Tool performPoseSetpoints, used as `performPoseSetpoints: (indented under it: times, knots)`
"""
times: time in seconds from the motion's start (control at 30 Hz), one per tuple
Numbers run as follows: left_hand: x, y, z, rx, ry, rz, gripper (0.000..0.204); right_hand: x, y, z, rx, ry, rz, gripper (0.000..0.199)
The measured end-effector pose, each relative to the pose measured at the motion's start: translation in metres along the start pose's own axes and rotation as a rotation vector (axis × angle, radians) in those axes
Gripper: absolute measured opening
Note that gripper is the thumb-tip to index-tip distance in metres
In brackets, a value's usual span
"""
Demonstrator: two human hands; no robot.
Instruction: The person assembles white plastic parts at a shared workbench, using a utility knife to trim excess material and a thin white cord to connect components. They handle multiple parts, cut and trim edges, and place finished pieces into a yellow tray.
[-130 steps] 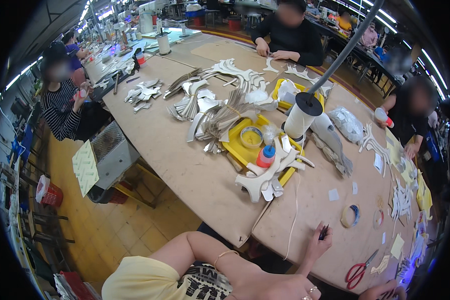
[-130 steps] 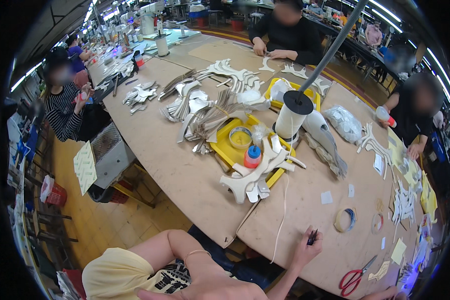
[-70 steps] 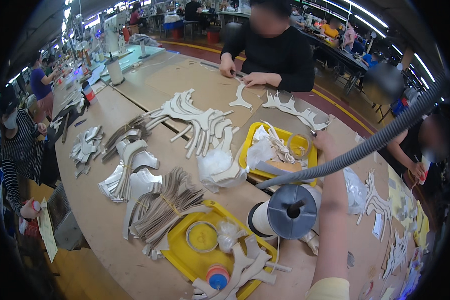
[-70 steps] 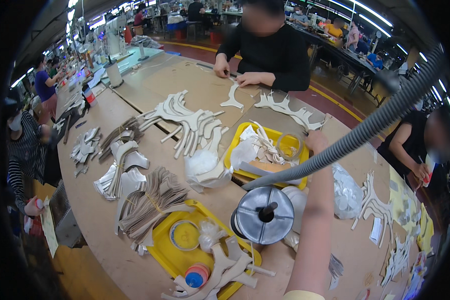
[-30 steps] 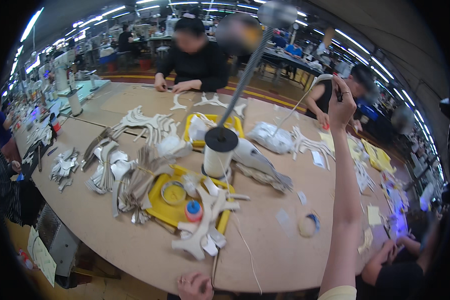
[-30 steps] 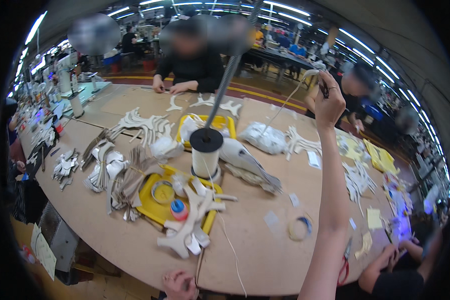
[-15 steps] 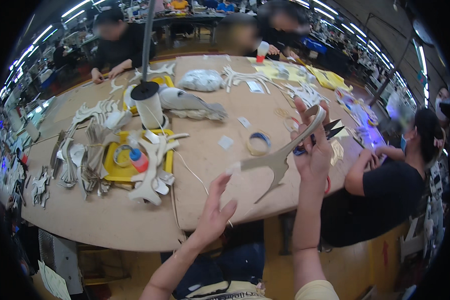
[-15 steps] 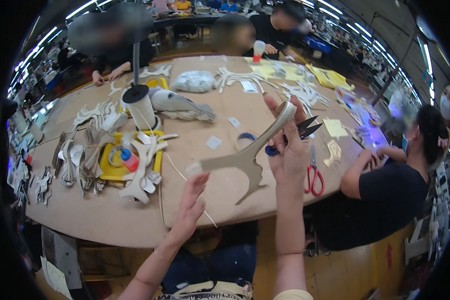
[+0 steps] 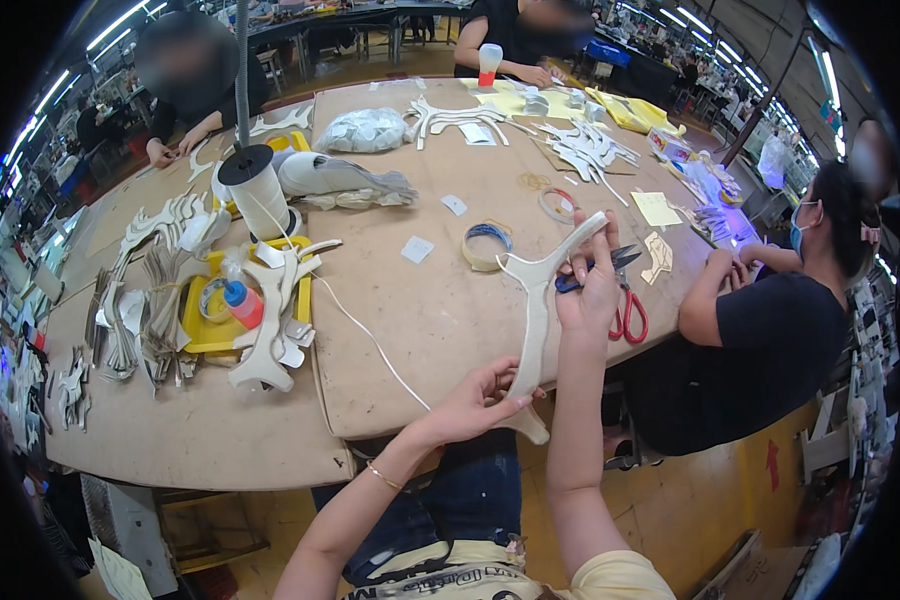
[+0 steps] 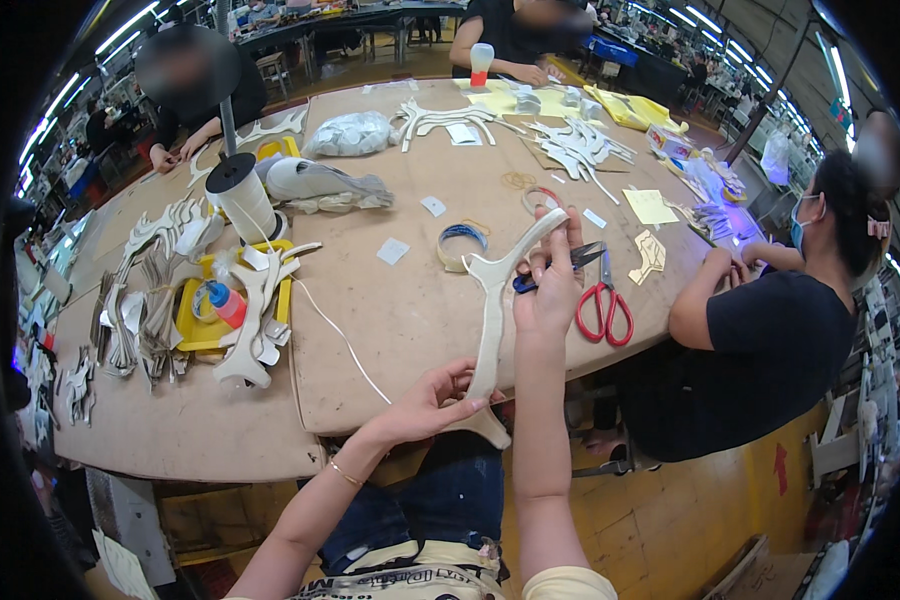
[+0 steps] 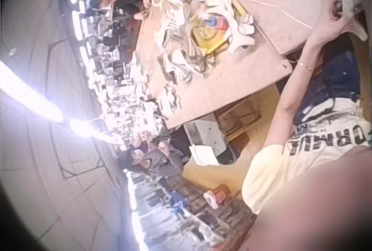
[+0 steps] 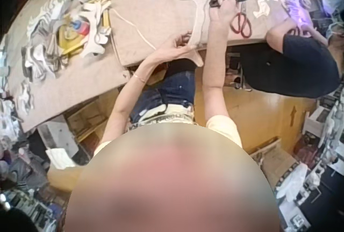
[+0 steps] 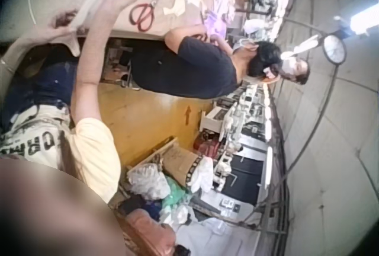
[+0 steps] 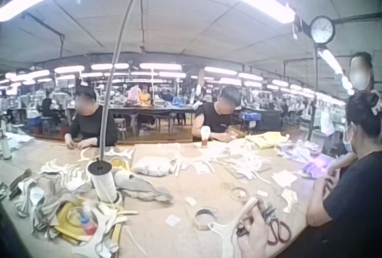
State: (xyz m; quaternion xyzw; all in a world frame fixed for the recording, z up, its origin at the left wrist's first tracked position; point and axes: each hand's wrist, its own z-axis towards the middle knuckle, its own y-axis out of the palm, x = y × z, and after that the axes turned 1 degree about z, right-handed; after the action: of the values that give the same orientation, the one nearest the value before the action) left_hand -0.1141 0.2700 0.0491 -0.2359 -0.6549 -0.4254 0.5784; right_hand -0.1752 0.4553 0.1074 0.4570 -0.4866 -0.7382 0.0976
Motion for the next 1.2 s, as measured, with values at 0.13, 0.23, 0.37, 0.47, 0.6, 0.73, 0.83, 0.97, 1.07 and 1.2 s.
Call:
performPoseSetpoints:
  times: [0.13,0.23,0.37,0.47,0.6,0.73,0.83,0.97,1.07,1.2]
  knots:
    - [0.005,-0.017,0.0,0.035,-0.031,0.146,0.046,-0.007,-0.025,0.01,0.051,0.024,-0.022,0.029]
    - [0.017,-0.028,0.012,0.093,-0.035,0.374,0.044,-0.015,-0.052,0.017,0.084,-0.037,-0.024,0.03]
    - [0.046,-0.049,0.044,0.073,0.047,0.779,0.047,-0.032,-0.096,0.026,0.089,-0.207,-0.148,0.028]
    - [0.059,-0.065,0.067,0.126,0.032,1.066,0.045,-0.031,-0.128,0.026,0.344,-0.379,-0.735,0.021]
    - [0.049,-0.071,0.059,0.284,0.202,1.585,0.054,-0.021,-0.156,-0.001,0.199,-0.658,-1.209,0.028]
    - [0.021,-0.06,0.009,0.436,0.007,1.498,0.061,-0.022,-0.156,-0.035,0.328,-0.812,-1.562,0.042]
    - [0.005,-0.058,-0.029,0.63,-0.059,1.477,0.065,-0.007,-0.144,-0.062,0.209,-0.642,-1.492,0.045]
    - [-0.004,-0.073,-0.047,0.682,-0.097,1.536,0.067,0.028,-0.125,-0.097,-0.089,-0.518,-1.543,0.044]
    - [-0.004,-0.089,-0.042,0.652,-0.103,1.566,0.066,0.053,-0.108,-0.112,-0.316,-0.624,-1.662,0.045]
    - [-0.001,-0.096,-0.033,0.664,-0.065,1.514,0.056,0.049,-0.092,-0.112,-0.445,-0.573,-1.767,0.047]
